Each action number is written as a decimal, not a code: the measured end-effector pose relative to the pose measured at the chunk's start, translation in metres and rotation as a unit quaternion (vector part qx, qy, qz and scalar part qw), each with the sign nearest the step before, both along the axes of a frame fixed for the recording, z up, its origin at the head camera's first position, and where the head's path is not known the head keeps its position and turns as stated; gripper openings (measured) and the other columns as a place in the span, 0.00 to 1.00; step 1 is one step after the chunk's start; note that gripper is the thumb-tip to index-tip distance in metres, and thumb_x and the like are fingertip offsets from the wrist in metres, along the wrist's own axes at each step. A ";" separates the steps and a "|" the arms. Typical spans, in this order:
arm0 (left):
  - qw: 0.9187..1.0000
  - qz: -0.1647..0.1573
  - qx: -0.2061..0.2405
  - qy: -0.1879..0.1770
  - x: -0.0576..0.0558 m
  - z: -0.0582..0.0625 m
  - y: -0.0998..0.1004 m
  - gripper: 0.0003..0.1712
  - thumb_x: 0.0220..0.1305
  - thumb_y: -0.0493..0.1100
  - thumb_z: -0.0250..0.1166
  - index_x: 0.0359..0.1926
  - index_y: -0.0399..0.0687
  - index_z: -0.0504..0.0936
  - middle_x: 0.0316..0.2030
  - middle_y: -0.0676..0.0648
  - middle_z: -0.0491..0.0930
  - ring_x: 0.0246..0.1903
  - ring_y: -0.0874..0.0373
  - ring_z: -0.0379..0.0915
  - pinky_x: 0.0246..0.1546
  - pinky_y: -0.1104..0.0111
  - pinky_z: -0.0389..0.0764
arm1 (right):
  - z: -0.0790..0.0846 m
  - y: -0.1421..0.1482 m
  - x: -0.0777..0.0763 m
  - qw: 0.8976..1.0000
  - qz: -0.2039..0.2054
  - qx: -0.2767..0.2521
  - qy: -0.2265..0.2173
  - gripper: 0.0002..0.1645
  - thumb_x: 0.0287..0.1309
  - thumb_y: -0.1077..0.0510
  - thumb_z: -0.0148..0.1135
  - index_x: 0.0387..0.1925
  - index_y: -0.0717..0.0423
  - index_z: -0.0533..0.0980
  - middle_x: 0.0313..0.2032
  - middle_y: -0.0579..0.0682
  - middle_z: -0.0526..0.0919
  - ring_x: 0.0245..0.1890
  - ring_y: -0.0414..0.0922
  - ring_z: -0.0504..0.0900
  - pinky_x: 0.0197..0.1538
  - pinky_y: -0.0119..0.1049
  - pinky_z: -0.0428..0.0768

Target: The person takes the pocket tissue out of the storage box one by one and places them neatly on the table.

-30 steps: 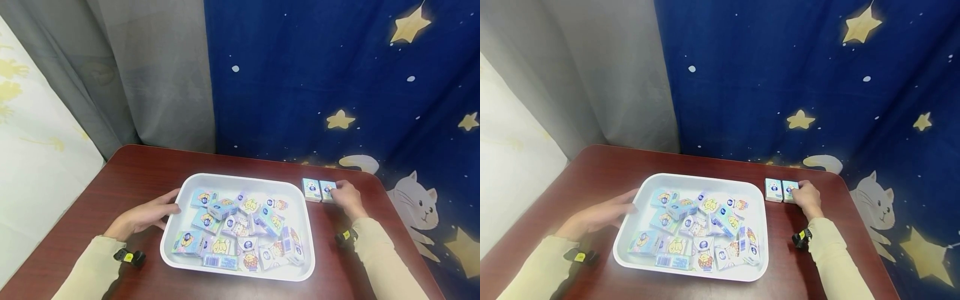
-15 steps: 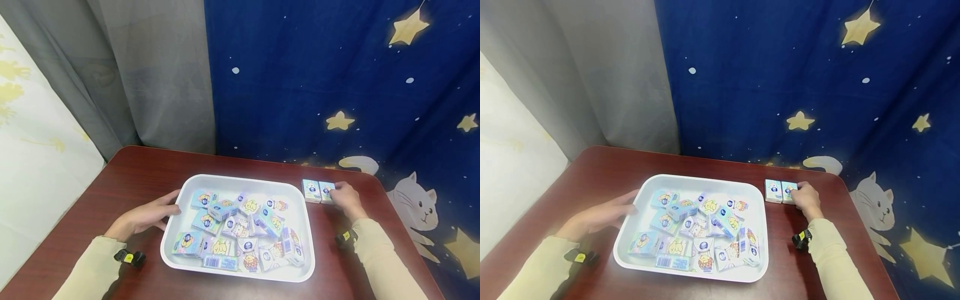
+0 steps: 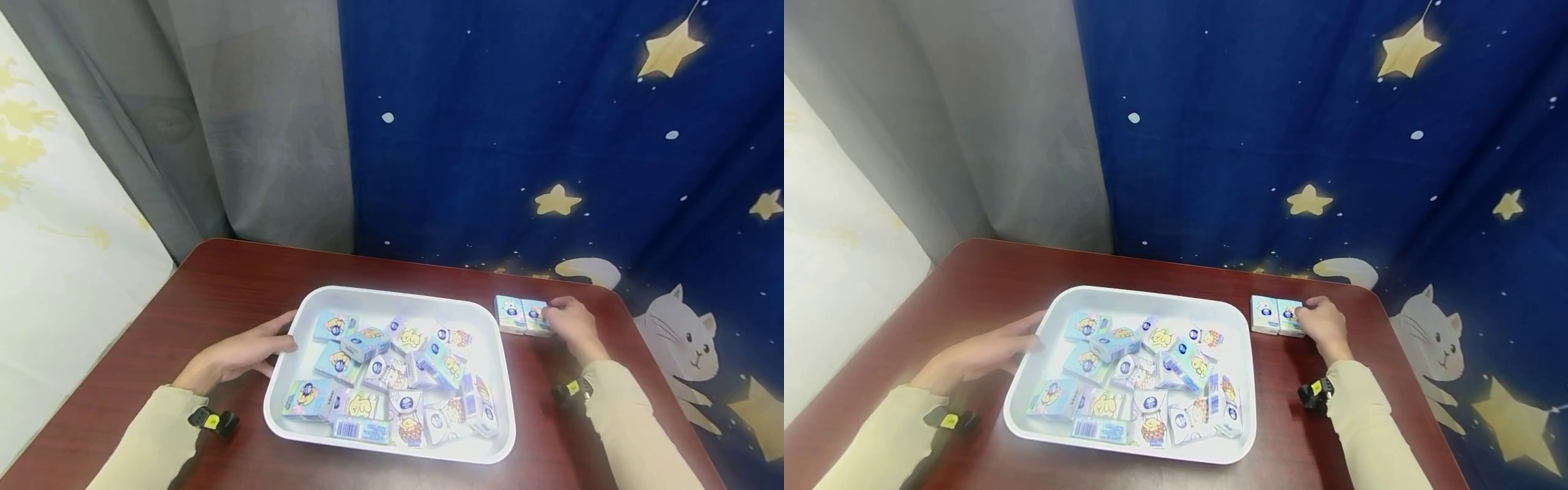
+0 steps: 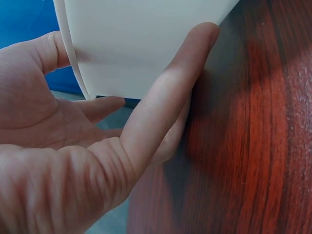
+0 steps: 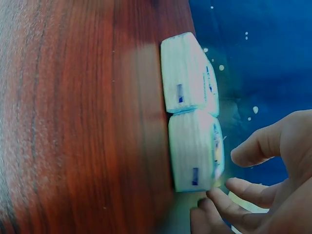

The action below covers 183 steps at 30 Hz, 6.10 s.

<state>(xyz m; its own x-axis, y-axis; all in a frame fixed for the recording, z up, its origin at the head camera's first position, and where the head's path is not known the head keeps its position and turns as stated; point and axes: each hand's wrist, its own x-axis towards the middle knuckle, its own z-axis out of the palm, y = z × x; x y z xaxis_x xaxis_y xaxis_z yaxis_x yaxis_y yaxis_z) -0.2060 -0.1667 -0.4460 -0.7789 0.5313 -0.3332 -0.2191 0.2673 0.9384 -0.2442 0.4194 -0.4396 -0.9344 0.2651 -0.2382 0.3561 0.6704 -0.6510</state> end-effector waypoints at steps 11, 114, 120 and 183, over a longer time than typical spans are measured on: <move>1.000 -0.001 0.003 0.001 -0.001 -0.002 -0.001 0.49 0.79 0.38 0.60 0.89 0.43 0.42 0.62 0.32 0.80 0.53 0.39 0.85 0.48 0.40 0.89 | 0.025 -0.017 0.013 0.997 0.031 0.036 0.066 0.33 0.74 0.55 0.60 0.72 0.70 0.69 0.65 0.78 0.76 0.63 0.72 0.77 0.65 0.67 0.77; 1.000 0.006 -0.012 -0.001 0.000 0.000 0.000 0.50 0.78 0.39 0.60 0.89 0.43 0.41 0.61 0.33 0.81 0.53 0.39 0.85 0.49 0.40 0.88 | 0.062 -0.125 0.041 0.933 0.322 -0.161 -0.029 0.33 0.62 0.63 0.76 0.68 0.49 0.81 0.54 0.59 0.81 0.51 0.57 0.83 0.45 0.50 0.91; 1.000 0.010 -0.018 -0.003 0.000 0.000 0.001 0.50 0.78 0.39 0.59 0.89 0.43 0.41 0.61 0.33 0.81 0.53 0.39 0.85 0.49 0.40 0.88 | 0.061 -0.111 0.039 0.930 0.312 -0.193 -0.028 0.33 0.62 0.62 0.76 0.68 0.51 0.80 0.51 0.59 0.84 0.49 0.57 0.86 0.46 0.53 0.91; 1.000 0.006 -0.022 0.003 0.001 0.001 0.001 0.49 0.78 0.39 0.60 0.89 0.43 0.42 0.62 0.33 0.80 0.54 0.40 0.84 0.51 0.39 0.87 | 0.004 0.048 0.021 0.930 0.005 -0.368 -0.004 0.46 0.87 0.55 0.52 0.90 0.47 0.39 0.85 0.66 0.41 0.71 0.53 0.66 0.82 0.58 0.52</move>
<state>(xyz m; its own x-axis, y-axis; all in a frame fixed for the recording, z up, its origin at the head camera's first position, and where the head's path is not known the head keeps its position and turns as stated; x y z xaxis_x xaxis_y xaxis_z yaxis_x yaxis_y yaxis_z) -0.2052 -0.1656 -0.4451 -0.7873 0.5073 -0.3505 -0.2159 0.3057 0.9273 -0.2235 0.4675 -0.4360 -0.9331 0.0191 -0.3591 0.3596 0.0475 -0.9319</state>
